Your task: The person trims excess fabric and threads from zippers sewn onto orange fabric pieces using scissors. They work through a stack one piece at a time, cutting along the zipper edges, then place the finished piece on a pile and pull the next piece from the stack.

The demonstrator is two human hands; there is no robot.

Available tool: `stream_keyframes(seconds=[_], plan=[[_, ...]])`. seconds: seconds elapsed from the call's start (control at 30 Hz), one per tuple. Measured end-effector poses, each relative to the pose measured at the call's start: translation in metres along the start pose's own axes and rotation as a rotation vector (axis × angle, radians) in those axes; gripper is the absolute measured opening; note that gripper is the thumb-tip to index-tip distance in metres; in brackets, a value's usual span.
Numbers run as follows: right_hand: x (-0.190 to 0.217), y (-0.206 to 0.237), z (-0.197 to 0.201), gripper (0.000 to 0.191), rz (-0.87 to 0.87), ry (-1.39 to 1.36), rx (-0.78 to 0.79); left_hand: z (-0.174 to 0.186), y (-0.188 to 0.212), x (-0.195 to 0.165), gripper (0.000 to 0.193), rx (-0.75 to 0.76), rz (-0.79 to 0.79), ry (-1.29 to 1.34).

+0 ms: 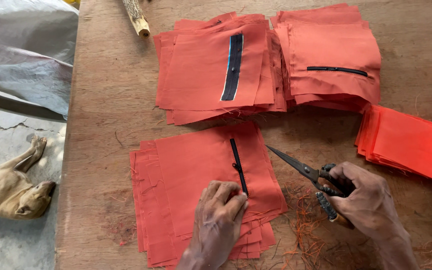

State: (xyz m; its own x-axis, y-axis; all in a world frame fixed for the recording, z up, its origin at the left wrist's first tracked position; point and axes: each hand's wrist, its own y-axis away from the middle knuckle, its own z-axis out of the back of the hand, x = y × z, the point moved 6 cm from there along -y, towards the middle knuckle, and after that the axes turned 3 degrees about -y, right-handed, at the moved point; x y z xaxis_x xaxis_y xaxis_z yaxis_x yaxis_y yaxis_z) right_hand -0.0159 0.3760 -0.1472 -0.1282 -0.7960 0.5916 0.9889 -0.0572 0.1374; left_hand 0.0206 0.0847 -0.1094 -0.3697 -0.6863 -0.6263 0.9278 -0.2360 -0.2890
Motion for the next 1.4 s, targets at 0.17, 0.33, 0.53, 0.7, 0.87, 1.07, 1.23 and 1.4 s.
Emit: stream_keyframes(seconds=[0.17,0.33,0.53,0.7,0.87,1.07,1.23,1.4], plan=[[-0.001,-0.002,-0.003,0.035,0.069,0.009,-0.013,-0.002,-0.008,0.004,0.006,0.006,0.037,0.018],[0.001,-0.001,-0.001,0.038,0.144,0.002,-0.056,0.001,-0.01,0.005,0.007,0.048,0.097,0.033],[0.0,0.0,0.0,0.037,0.073,-0.028,-0.024,-0.015,-0.012,-0.001,0.013,0.138,0.172,-0.087],[0.005,-0.003,0.001,0.038,0.117,0.016,-0.028,-0.025,-0.015,-0.001,0.002,0.229,0.183,-0.215],[-0.001,0.0,0.001,0.039,0.058,0.017,-0.023,-0.014,-0.012,-0.006,0.019,0.122,0.156,-0.092],[-0.004,-0.003,-0.003,0.036,0.124,0.054,0.016,-0.009,-0.014,-0.003,0.023,0.085,0.194,0.042],[0.001,0.006,0.003,0.056,0.175,0.241,0.17,-0.01,-0.015,-0.002,0.014,0.061,0.206,-0.029],[0.018,0.01,0.002,0.057,0.186,0.374,0.296,-0.009,-0.019,0.003,0.009,0.032,0.221,0.04]])
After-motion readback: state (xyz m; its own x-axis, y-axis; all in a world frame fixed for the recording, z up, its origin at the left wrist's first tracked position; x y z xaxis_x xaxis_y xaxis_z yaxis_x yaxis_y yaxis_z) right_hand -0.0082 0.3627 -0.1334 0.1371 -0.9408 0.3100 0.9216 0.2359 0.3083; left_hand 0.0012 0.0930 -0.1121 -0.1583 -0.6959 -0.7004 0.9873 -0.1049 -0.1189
